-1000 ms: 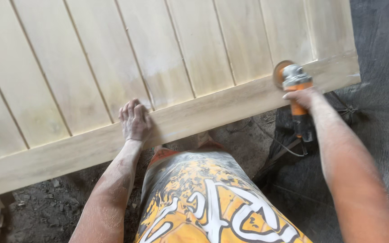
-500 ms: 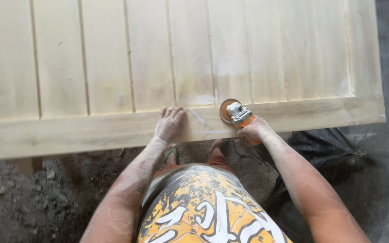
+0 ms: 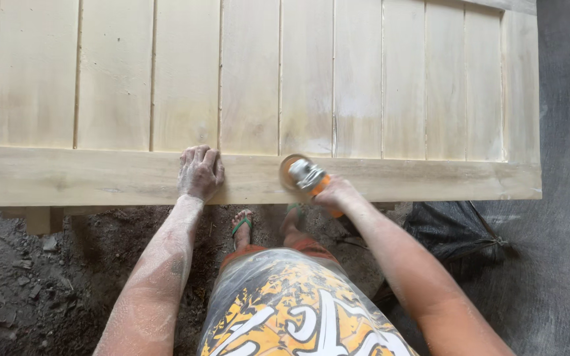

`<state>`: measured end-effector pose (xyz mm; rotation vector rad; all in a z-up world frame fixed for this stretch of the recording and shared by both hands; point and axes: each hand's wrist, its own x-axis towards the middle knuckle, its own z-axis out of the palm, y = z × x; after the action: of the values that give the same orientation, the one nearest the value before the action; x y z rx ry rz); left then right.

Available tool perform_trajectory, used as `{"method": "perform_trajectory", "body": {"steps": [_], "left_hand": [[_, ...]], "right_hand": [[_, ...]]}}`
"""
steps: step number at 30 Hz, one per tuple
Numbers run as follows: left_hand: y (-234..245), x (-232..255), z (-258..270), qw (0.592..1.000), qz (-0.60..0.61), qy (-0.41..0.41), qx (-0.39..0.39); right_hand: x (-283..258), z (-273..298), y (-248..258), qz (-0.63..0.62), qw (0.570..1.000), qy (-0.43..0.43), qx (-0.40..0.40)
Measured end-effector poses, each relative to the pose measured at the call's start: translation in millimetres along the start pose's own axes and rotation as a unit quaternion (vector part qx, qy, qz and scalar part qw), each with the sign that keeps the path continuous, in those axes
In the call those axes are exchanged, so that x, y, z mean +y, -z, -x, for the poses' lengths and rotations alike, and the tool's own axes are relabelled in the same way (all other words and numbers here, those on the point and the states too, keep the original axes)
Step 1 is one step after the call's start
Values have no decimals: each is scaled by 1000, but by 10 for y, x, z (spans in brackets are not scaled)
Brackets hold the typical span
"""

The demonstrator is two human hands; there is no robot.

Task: The person uses a power sander to smooth the surface and edges of a large wooden door panel, moving the tool across various boards while steadying the wood by hand.

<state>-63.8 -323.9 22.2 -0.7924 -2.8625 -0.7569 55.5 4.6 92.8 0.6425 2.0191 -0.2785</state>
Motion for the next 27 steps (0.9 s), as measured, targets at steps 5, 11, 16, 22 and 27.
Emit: {"method": "perform_trajectory", "body": {"steps": [5,11,16,22,27], "left_hand": [[-51,30,5,1000,-24,16,3],[-327,307,-119,993,-102,57,-35],[-682,799,-154,991,-101,26,-78],[-1017,1669,-235,990,-111,-18,-84],[-950,1990,-233,993,-26,39,-104]], "right_hand": [[1128,-236,109,-71,997,-29,30],[2407,-497,142,-173,978,-98,63],[3259,-759,201,-194,971,-122,69],[4436,-988,259,-297,939,-152,84],[5211,-1096,285,-455,864,-196,89]]}}
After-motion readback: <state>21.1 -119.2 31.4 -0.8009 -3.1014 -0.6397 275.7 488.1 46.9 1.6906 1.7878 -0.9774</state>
